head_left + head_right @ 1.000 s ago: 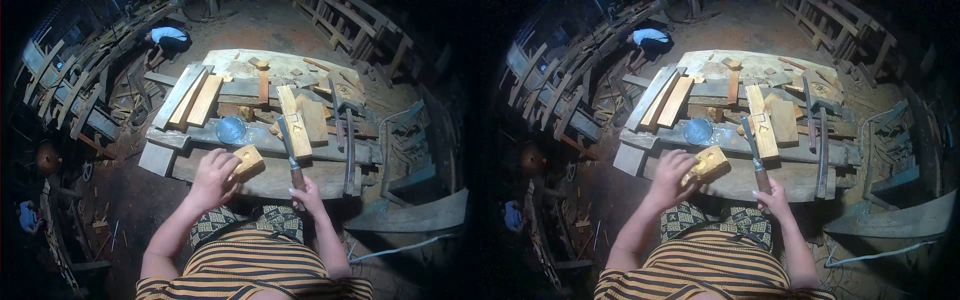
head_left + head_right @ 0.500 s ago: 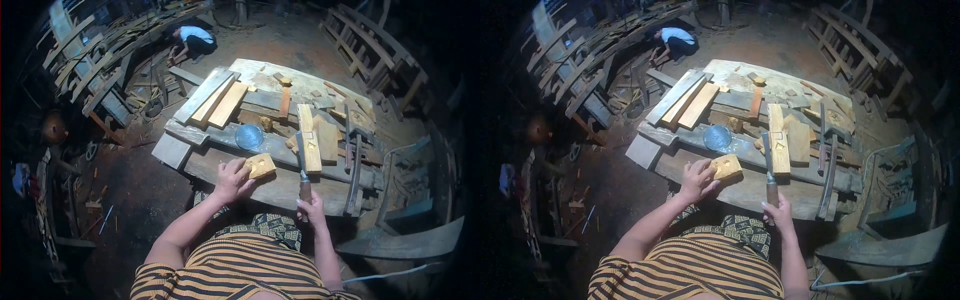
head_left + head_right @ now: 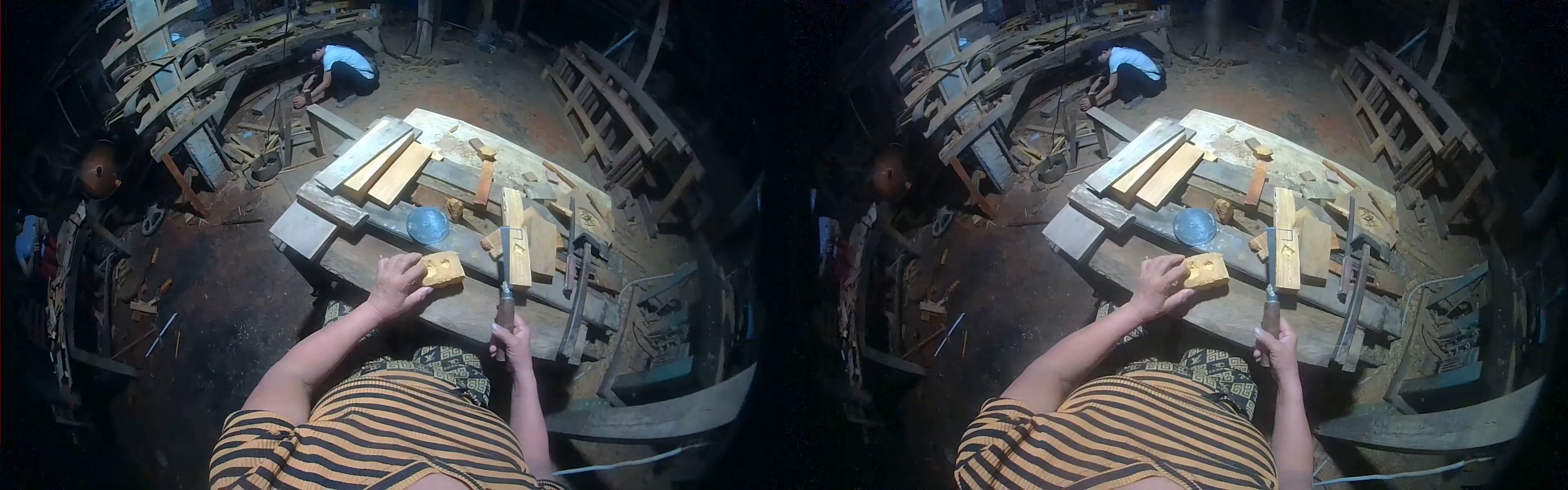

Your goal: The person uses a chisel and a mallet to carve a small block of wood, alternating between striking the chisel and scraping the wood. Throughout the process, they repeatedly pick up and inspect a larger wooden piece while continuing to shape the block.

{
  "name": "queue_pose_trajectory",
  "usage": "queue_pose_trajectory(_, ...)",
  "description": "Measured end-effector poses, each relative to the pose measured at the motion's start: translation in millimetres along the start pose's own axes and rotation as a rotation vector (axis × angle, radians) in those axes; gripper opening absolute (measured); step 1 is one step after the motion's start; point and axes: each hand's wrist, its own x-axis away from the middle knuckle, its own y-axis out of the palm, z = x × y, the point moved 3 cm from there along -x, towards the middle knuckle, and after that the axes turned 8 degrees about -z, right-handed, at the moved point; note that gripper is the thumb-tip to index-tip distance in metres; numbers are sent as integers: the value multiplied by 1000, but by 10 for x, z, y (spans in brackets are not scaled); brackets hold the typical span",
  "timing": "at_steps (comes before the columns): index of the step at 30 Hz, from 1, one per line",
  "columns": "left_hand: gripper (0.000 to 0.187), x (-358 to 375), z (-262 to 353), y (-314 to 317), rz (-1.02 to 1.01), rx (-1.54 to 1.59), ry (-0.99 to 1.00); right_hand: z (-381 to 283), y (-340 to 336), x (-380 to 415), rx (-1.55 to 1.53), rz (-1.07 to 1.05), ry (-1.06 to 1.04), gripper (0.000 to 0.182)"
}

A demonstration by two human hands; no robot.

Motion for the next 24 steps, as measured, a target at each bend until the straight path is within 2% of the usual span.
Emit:
queue_pose_trajectory(3, 46, -4, -1, 12, 13, -16, 9, -68, 50, 24, 1, 3, 13, 28)
queue_pose_trajectory(17, 49, -3, 5, 6, 60, 23, -5, -69, 56, 20, 22, 20, 44, 28)
queue_pose_trajectory(24, 48, -27, 11, -11, -92, -34, -58, -58, 36, -3, -6, 26, 59, 28)
